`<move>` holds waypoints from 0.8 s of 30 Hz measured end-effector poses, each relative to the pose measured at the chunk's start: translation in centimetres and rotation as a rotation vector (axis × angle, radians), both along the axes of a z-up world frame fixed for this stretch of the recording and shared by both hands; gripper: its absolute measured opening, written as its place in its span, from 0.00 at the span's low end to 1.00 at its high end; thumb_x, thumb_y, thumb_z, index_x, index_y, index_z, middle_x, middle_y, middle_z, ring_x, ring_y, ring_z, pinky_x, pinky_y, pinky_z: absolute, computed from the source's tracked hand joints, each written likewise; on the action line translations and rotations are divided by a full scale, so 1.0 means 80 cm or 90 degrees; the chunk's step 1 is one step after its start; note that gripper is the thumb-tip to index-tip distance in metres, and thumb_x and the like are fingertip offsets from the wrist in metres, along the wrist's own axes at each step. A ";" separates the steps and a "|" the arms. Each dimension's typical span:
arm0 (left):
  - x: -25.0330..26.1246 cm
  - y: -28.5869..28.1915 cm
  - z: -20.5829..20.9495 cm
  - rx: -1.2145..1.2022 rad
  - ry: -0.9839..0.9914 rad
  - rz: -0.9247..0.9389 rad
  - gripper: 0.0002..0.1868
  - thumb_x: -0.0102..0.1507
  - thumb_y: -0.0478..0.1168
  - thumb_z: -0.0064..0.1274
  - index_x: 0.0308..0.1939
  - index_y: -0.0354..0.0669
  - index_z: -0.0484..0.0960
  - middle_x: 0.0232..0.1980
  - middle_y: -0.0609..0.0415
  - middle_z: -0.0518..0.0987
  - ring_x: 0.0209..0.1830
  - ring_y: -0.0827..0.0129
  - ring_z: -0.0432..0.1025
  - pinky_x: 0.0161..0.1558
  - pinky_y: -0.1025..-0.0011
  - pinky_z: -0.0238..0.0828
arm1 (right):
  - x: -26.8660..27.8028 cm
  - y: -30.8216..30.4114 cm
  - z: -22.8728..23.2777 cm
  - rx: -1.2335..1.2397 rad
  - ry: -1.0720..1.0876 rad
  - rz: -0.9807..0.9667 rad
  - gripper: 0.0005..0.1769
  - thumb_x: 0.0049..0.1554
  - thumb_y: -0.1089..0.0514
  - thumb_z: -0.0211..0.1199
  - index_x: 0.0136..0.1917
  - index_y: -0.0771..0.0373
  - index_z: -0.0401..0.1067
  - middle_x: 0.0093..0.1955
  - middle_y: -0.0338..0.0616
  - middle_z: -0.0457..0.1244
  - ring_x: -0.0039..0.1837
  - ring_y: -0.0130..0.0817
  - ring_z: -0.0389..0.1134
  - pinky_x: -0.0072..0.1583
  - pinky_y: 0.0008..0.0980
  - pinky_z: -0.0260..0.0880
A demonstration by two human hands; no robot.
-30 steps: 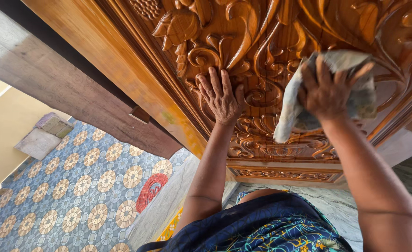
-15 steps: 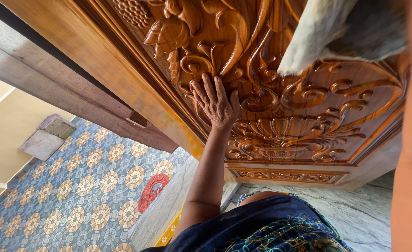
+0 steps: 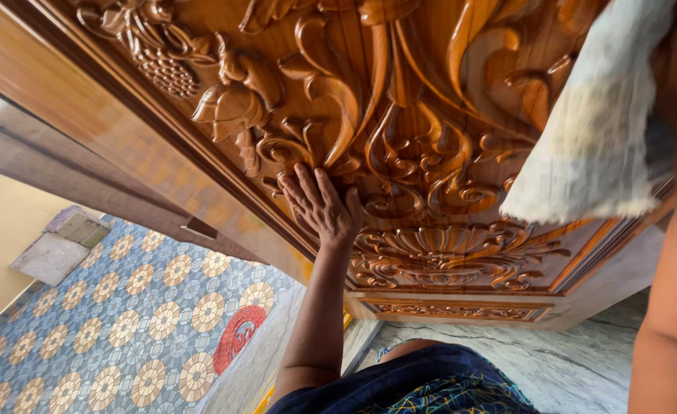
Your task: The person wipes a carved wooden door with a cloth, moving the cloth over the intricate carvings. Another person mops the floor in the background.
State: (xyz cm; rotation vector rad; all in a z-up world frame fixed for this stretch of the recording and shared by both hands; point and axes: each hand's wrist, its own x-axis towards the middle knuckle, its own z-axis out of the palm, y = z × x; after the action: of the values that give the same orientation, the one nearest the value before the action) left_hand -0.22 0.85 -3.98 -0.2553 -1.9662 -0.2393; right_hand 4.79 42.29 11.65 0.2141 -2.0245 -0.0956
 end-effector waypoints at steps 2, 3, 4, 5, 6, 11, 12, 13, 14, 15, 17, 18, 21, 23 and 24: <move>0.000 0.002 0.000 0.005 0.006 -0.005 0.38 0.67 0.52 0.49 0.75 0.34 0.59 0.81 0.29 0.52 0.82 0.25 0.41 0.78 0.32 0.37 | 0.010 0.007 -0.013 0.007 0.015 -0.013 0.17 0.73 0.60 0.49 0.73 0.64 0.59 0.77 0.67 0.48 0.73 0.64 0.57 0.68 0.55 0.60; -0.001 0.003 0.001 0.006 0.013 -0.009 0.38 0.68 0.52 0.49 0.75 0.34 0.59 0.81 0.30 0.52 0.82 0.25 0.41 0.79 0.32 0.36 | 0.014 0.009 -0.020 0.009 0.023 -0.021 0.17 0.73 0.60 0.49 0.73 0.65 0.59 0.78 0.68 0.48 0.74 0.64 0.57 0.69 0.54 0.61; -0.001 0.003 0.002 0.005 0.019 -0.012 0.38 0.68 0.52 0.49 0.76 0.35 0.58 0.81 0.30 0.52 0.82 0.25 0.40 0.79 0.32 0.36 | 0.018 0.009 -0.026 0.008 0.026 -0.028 0.17 0.73 0.61 0.49 0.74 0.65 0.59 0.78 0.68 0.47 0.74 0.64 0.57 0.69 0.54 0.61; -0.001 0.003 0.003 0.001 0.025 -0.014 0.37 0.69 0.52 0.48 0.76 0.35 0.57 0.81 0.30 0.51 0.82 0.26 0.40 0.79 0.32 0.36 | 0.021 0.008 -0.033 -0.003 0.030 -0.032 0.18 0.73 0.61 0.48 0.74 0.66 0.58 0.79 0.69 0.47 0.75 0.65 0.57 0.69 0.53 0.62; 0.000 0.004 0.003 -0.002 0.030 -0.015 0.37 0.69 0.52 0.48 0.76 0.34 0.56 0.82 0.30 0.51 0.83 0.26 0.40 0.79 0.32 0.35 | 0.023 0.005 -0.040 -0.019 0.029 -0.038 0.18 0.73 0.61 0.48 0.74 0.66 0.58 0.80 0.69 0.46 0.75 0.65 0.56 0.69 0.52 0.63; -0.003 0.005 0.004 -0.013 0.061 -0.016 0.37 0.71 0.52 0.45 0.78 0.36 0.54 0.82 0.32 0.51 0.83 0.28 0.40 0.79 0.33 0.36 | 0.011 -0.004 -0.100 -0.103 0.027 -0.122 0.34 0.69 0.36 0.58 0.74 0.63 0.59 0.78 0.74 0.48 0.75 0.79 0.52 0.67 0.71 0.56; -0.003 0.004 0.004 -0.015 0.064 -0.017 0.37 0.72 0.52 0.45 0.78 0.36 0.54 0.82 0.32 0.51 0.83 0.28 0.40 0.80 0.33 0.36 | 0.009 -0.002 -0.121 -0.105 -0.002 -0.157 0.28 0.71 0.43 0.55 0.77 0.59 0.56 0.80 0.73 0.46 0.78 0.77 0.49 0.71 0.71 0.53; -0.003 0.004 0.004 -0.017 0.067 -0.018 0.36 0.72 0.52 0.44 0.78 0.36 0.54 0.82 0.32 0.51 0.84 0.29 0.40 0.80 0.33 0.37 | 0.009 0.004 -0.145 -0.107 -0.031 -0.193 0.24 0.74 0.50 0.51 0.79 0.56 0.54 0.82 0.71 0.44 0.81 0.75 0.46 0.75 0.70 0.49; -0.004 0.004 0.004 -0.014 0.071 -0.017 0.36 0.72 0.53 0.44 0.78 0.37 0.54 0.82 0.33 0.51 0.84 0.29 0.40 0.80 0.33 0.37 | 0.007 0.010 -0.171 -0.110 -0.060 -0.228 0.23 0.76 0.57 0.48 0.81 0.52 0.51 0.84 0.70 0.41 0.84 0.73 0.44 0.78 0.70 0.46; -0.005 0.005 0.003 -0.011 0.074 -0.017 0.36 0.72 0.53 0.44 0.78 0.37 0.54 0.82 0.33 0.51 0.83 0.29 0.40 0.79 0.33 0.37 | 0.003 0.015 -0.200 -0.174 -0.054 -0.211 0.27 0.75 0.53 0.47 0.83 0.54 0.46 0.85 0.70 0.39 0.84 0.74 0.41 0.80 0.69 0.43; -0.005 0.005 0.003 -0.011 0.079 -0.014 0.36 0.72 0.53 0.44 0.78 0.37 0.54 0.82 0.34 0.51 0.84 0.29 0.41 0.79 0.34 0.38 | -0.010 0.025 -0.262 -0.272 -0.034 -0.183 0.35 0.74 0.48 0.45 0.87 0.57 0.38 0.87 0.70 0.35 0.86 0.75 0.36 0.83 0.69 0.38; -0.005 0.005 0.003 -0.010 0.081 -0.011 0.36 0.72 0.53 0.44 0.78 0.38 0.54 0.82 0.34 0.51 0.84 0.30 0.41 0.80 0.34 0.38 | -0.017 0.032 -0.294 -0.303 -0.018 -0.172 0.38 0.74 0.46 0.44 0.89 0.57 0.35 0.88 0.69 0.33 0.87 0.75 0.34 0.84 0.68 0.36; -0.006 0.005 0.000 -0.007 0.080 -0.006 0.36 0.72 0.54 0.44 0.78 0.38 0.54 0.82 0.34 0.51 0.84 0.30 0.41 0.79 0.34 0.38 | -0.040 0.059 -0.393 -0.326 0.000 -0.191 0.40 0.75 0.43 0.44 0.92 0.50 0.32 0.89 0.60 0.28 0.89 0.66 0.28 0.85 0.63 0.33; -0.007 0.003 -0.001 -0.007 0.079 -0.007 0.36 0.72 0.54 0.44 0.78 0.39 0.54 0.82 0.34 0.52 0.84 0.29 0.41 0.79 0.34 0.39 | -0.059 0.064 -0.452 -0.395 -0.062 -0.253 0.36 0.79 0.40 0.42 0.89 0.47 0.29 0.89 0.53 0.23 0.88 0.56 0.21 0.85 0.56 0.30; -0.007 0.003 -0.001 -0.008 0.079 -0.007 0.36 0.72 0.54 0.44 0.78 0.40 0.54 0.82 0.34 0.52 0.84 0.29 0.42 0.79 0.34 0.39 | -0.067 0.061 -0.472 -0.398 -0.051 -0.242 0.36 0.79 0.39 0.41 0.90 0.47 0.29 0.89 0.49 0.22 0.88 0.53 0.19 0.85 0.56 0.28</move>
State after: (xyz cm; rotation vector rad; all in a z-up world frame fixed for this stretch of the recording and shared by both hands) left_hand -0.82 1.07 -4.08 -0.2824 -1.8440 -0.2137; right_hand -0.59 47.18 -26.09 -0.5674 -2.0504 0.3108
